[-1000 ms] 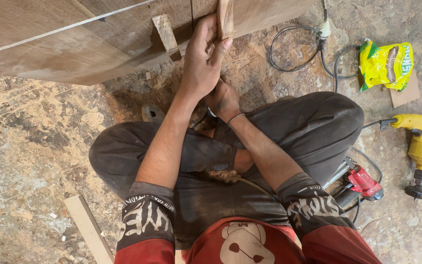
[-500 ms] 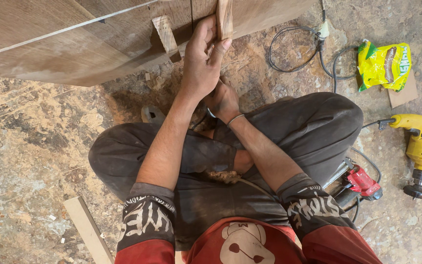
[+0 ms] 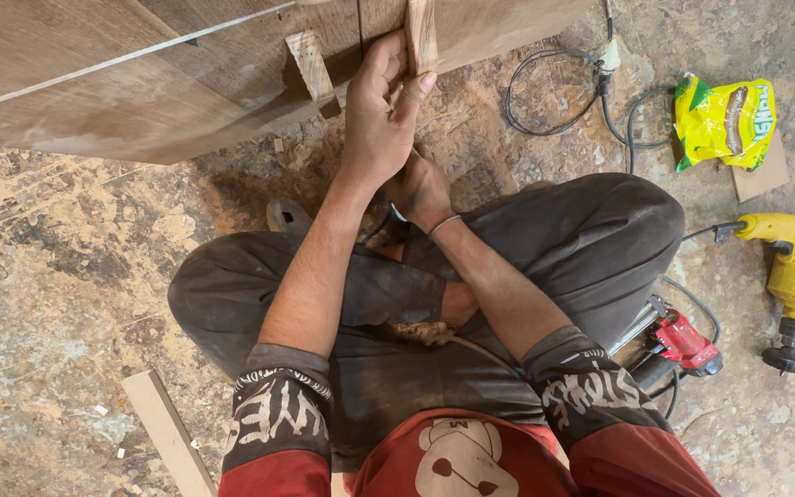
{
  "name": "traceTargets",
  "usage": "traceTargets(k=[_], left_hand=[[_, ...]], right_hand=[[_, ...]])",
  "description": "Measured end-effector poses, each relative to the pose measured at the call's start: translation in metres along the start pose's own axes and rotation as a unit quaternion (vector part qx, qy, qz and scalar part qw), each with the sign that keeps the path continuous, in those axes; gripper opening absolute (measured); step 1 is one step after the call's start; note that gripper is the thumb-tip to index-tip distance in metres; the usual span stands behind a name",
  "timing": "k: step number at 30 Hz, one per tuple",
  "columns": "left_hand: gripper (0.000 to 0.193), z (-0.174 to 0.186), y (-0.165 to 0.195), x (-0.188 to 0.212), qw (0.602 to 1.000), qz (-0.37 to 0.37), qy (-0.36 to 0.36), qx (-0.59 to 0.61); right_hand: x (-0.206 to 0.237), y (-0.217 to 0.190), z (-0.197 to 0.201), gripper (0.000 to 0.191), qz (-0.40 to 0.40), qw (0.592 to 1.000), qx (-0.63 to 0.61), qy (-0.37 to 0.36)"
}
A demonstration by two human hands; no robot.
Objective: The person attaches small wooden blocks to the bottom of a wooden cabinet using a pneumatic nail gun. They measure and mark positions with a tape measure and pen, then secure the blocks with nails.
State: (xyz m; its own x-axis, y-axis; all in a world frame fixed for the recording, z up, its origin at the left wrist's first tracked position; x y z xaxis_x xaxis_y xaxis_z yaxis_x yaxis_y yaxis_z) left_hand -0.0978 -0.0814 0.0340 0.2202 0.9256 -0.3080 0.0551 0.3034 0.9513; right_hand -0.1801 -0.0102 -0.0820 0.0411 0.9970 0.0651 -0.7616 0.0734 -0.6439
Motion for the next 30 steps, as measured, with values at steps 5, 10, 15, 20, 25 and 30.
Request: traceTargets(k=[5, 10, 15, 20, 25, 30], left_hand=[[0.037, 0.001, -0.001, -0.001, 1.000, 0.010, 0.010, -0.002], [0.034, 0.003, -0.003, -0.002, 1.000, 0.005, 0.012, -0.014], [0.035, 0.004, -0.004, -0.004, 1.000, 0.020, 0.013, -0.016], [0.035, 0.003, -0.004, -0.005, 1.000, 0.016, 0.013, 0.000], [0.035, 0.003, -0.003, -0.004, 1.000, -0.003, 0.012, 0.028], [0.036, 0.002, -0.004, -0.006, 1.000, 0.013, 0.016, -0.022]], right_hand=[[0.001, 0.000, 0.002, 0.031, -0.010, 1.000, -0.020, -0.001], [0.004, -0.017, 0.027, 0.025, 0.049, 0.994, -0.065, 0.078], [0.029, -0.027, 0.068, 0.009, -0.038, 0.922, -0.379, 0.072], [0.123, -0.022, 0.167, 0.012, 0.062, 0.913, -0.351, 0.196], [0.212, 0.090, 0.261, 0.021, 0.062, 0.863, -0.292, 0.408], [0.259, 0.232, 0.286, 0.026, -0.025, 0.901, 0.024, 0.433]])
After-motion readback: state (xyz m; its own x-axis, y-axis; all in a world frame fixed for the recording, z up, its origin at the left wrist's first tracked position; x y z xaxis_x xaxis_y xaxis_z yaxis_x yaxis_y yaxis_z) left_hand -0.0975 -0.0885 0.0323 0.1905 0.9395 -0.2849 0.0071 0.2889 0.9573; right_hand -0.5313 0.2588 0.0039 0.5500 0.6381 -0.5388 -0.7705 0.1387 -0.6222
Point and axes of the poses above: each hand's wrist, its own x-axis away from the middle knuckle, its own z-axis out of the back of the hand, y = z × x, the point moved 6 cm from there along -x, towards the middle knuckle, and after that the axes turned 1 degree about x, right-handed, at the moved point
